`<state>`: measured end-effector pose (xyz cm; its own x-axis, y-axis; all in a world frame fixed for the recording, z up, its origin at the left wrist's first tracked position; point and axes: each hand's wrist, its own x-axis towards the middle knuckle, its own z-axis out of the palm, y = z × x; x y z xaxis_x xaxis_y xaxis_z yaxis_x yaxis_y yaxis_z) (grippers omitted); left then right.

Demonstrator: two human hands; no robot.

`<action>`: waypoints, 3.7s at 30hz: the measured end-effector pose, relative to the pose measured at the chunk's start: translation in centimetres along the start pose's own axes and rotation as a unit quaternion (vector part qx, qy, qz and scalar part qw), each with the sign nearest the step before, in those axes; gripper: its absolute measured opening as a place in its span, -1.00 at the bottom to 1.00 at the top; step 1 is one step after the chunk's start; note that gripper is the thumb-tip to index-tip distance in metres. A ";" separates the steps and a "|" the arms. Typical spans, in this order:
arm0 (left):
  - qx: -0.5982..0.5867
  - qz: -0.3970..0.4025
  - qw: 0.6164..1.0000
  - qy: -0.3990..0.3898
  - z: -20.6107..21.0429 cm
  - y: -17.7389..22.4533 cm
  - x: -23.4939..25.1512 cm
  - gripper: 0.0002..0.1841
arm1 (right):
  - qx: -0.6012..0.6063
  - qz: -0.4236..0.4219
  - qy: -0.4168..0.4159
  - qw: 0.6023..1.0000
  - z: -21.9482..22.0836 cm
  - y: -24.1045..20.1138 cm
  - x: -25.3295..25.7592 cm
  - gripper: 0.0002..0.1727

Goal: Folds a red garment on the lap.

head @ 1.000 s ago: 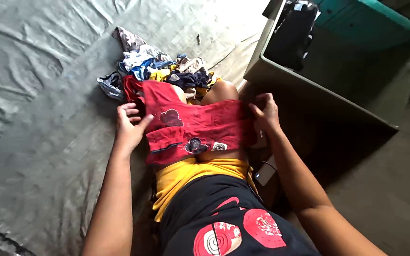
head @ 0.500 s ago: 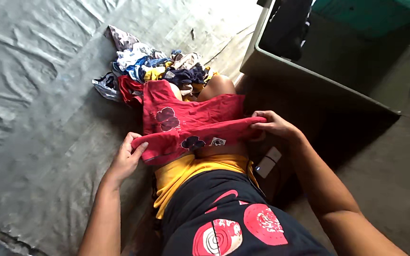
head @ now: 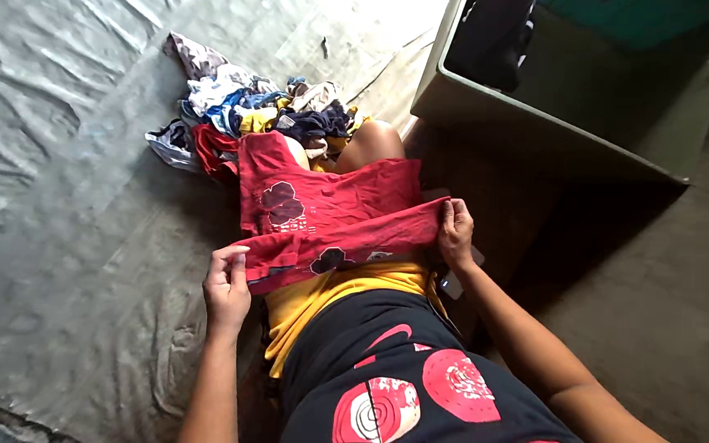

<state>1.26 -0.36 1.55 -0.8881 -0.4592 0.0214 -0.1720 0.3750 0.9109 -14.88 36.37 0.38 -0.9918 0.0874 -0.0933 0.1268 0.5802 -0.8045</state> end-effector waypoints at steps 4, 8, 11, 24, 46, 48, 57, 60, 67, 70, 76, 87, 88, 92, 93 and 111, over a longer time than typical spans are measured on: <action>0.094 0.006 0.995 -0.043 0.1 -0.8 0.2 -0.66 | -0.046 0.049 -0.011 0.998 0.4 0.3 -0.4 -0.64; 0.118 -0.008 0.992 -0.051 0.4 -1.2 0.2 -0.62 | -0.080 0.058 -0.029 0.995 -0.1 -0.1 -0.5 -0.58; 0.111 -0.020 0.993 -0.046 0.6 -1.7 0.4 -0.62 | -0.146 0.047 -0.043 0.987 0.4 -0.1 -0.8 -0.57; 0.175 -0.152 0.965 -0.124 -0.8 0.0 4.2 -0.47 | -0.229 0.126 -0.227 0.938 -0.8 0.0 1.9 -0.51; -0.126 -0.107 0.978 -0.129 -2.9 0.5 5.3 -0.36 | 0.147 0.182 -0.317 0.919 -4.3 -3.1 7.8 -0.85; -0.131 -0.109 0.975 -0.144 -3.6 0.4 3.6 -0.39 | 0.138 0.182 -0.311 0.923 -4.8 -2.8 6.9 -0.85; 0.007 -0.058 0.970 -0.236 -4.3 -0.2 2.5 -0.74 | -0.032 0.066 -0.243 0.967 -3.5 0.0 5.3 -0.83; 0.096 -0.089 0.956 -0.263 -4.9 0.4 2.0 -0.64 | -0.087 0.014 -0.283 0.955 -4.1 0.3 5.1 -0.82; 0.042 -0.195 0.971 -0.131 -3.8 0.3 1.1 -0.65 | -0.197 -0.056 -0.234 0.951 -4.4 -3.3 4.9 -0.76; 0.024 -0.198 0.975 -0.100 -2.4 0.3 1.9 -0.53 | -0.178 -0.141 -0.179 0.957 -2.6 -4.7 4.0 -0.76; 0.005 -0.175 0.985 0.007 0.0 1.4 5.0 -0.63 | -0.058 -0.243 -0.296 0.922 2.7 -7.9 -0.6 -0.75; -0.078 -0.262 0.956 -0.106 -0.1 2.2 4.9 -0.65 | -0.148 -0.510 -0.333 0.779 12.1 -11.6 -6.1 -0.56; -0.071 -0.272 0.954 -0.102 0.2 2.1 5.0 -0.64 | -0.132 -0.536 -0.306 0.776 12.4 -11.3 -5.8 -0.62; -0.070 -0.271 0.954 -0.107 0.1 2.1 5.3 -0.63 | -0.024 -0.492 -0.293 0.820 12.9 -11.5 -5.2 -0.77; -0.072 -0.263 0.956 -0.109 -0.2 2.1 5.1 -0.64 | 0.008 -0.428 -0.319 0.846 12.8 -11.9 -5.3 -0.75; 0.068 -0.009 0.996 0.049 0.5 -0.3 1.8 -0.69 | -0.072 -0.290 -0.420 0.857 13.2 -14.4 -2.3 -0.71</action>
<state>-0.52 -0.88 1.12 -0.8394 -0.5411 0.0515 -0.2501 0.4685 0.8473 -14.62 17.13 4.44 -0.5437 -0.8275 -0.1401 -0.4505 0.4286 -0.7832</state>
